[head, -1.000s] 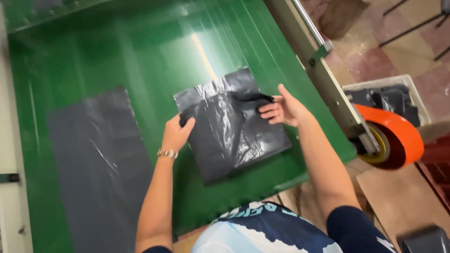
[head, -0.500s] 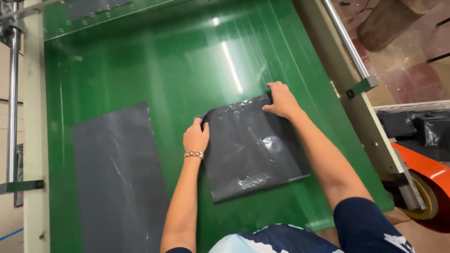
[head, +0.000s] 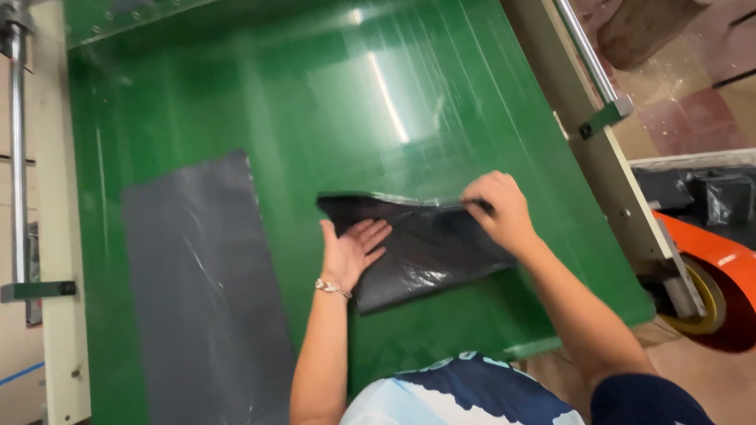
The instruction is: Folding plastic bags and stacking them into a red plastic crate
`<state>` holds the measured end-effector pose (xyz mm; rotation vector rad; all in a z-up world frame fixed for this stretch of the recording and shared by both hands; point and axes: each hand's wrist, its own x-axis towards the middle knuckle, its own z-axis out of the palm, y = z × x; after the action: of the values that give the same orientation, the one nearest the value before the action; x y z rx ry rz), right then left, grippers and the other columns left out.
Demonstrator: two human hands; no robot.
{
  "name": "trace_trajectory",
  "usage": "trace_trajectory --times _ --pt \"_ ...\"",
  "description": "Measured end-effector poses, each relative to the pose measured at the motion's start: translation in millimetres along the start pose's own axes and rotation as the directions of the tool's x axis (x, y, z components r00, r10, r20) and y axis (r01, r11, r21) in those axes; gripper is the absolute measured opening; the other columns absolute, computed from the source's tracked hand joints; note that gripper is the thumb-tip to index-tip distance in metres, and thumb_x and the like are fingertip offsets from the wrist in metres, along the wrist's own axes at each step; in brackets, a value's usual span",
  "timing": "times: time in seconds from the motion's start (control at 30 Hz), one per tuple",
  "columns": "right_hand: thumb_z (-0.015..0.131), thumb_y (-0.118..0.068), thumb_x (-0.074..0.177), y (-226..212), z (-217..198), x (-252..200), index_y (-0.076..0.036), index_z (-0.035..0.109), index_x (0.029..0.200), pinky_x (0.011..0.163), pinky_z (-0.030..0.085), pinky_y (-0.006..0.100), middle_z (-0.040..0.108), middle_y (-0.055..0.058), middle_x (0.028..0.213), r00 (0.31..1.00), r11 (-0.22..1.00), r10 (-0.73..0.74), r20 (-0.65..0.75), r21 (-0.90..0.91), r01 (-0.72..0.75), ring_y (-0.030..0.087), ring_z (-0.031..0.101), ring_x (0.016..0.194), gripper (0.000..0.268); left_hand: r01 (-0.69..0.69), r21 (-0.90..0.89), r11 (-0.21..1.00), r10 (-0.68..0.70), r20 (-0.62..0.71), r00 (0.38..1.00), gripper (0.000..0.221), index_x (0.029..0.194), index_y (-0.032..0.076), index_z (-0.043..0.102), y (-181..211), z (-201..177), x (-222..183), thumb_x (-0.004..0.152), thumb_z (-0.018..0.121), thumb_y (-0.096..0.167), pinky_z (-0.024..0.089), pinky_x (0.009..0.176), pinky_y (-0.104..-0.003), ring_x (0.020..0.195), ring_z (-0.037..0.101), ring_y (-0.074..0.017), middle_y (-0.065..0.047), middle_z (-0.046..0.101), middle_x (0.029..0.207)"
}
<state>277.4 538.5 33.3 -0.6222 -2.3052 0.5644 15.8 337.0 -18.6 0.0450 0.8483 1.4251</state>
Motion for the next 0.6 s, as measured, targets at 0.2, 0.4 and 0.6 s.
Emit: trace_trajectory --times 0.2,0.4,0.6 --pt "0.076 -0.003 0.067 -2 -2 -110 -0.025 0.071 0.09 0.096 0.044 0.036 0.07 -0.007 0.103 0.999 0.997 0.029 0.036 -0.075 -0.026 0.022 0.06 0.113 0.032 -0.137 -0.038 0.99 0.126 -0.216 0.968 0.068 0.138 0.008 0.056 -70 -223 82 0.101 0.046 0.064 0.052 0.102 -0.045 0.118 0.062 -0.0252 -0.017 0.061 0.135" --pt "0.074 -0.011 0.068 7 -7 -126 -0.022 0.073 0.09 0.099 0.043 0.043 0.066 -0.002 0.114 0.979 0.985 0.115 0.169 -0.15 -0.09 0.028 0.056 0.122 0.025 -0.226 0.764 0.605 0.617 -0.27 0.739 0.061 0.143 0.002 0.039 -55 -57 -29 0.092 0.071 0.015 0.055 0.095 -0.039 0.107 0.065 -0.0269 -0.023 0.058 0.13" --pt "0.064 -0.045 0.087 -51 26 -60 -0.015 0.066 0.122 0.11 0.038 0.045 0.062 0.011 0.133 0.981 0.971 -0.161 0.105 -0.159 0.177 0.031 0.053 0.132 0.046 0.107 0.751 -0.651 0.681 0.518 0.517 0.067 0.135 0.009 0.055 -72 49 -10 0.078 0.072 0.04 0.036 0.106 -0.062 0.142 0.039 -0.0367 -0.014 0.049 0.148"
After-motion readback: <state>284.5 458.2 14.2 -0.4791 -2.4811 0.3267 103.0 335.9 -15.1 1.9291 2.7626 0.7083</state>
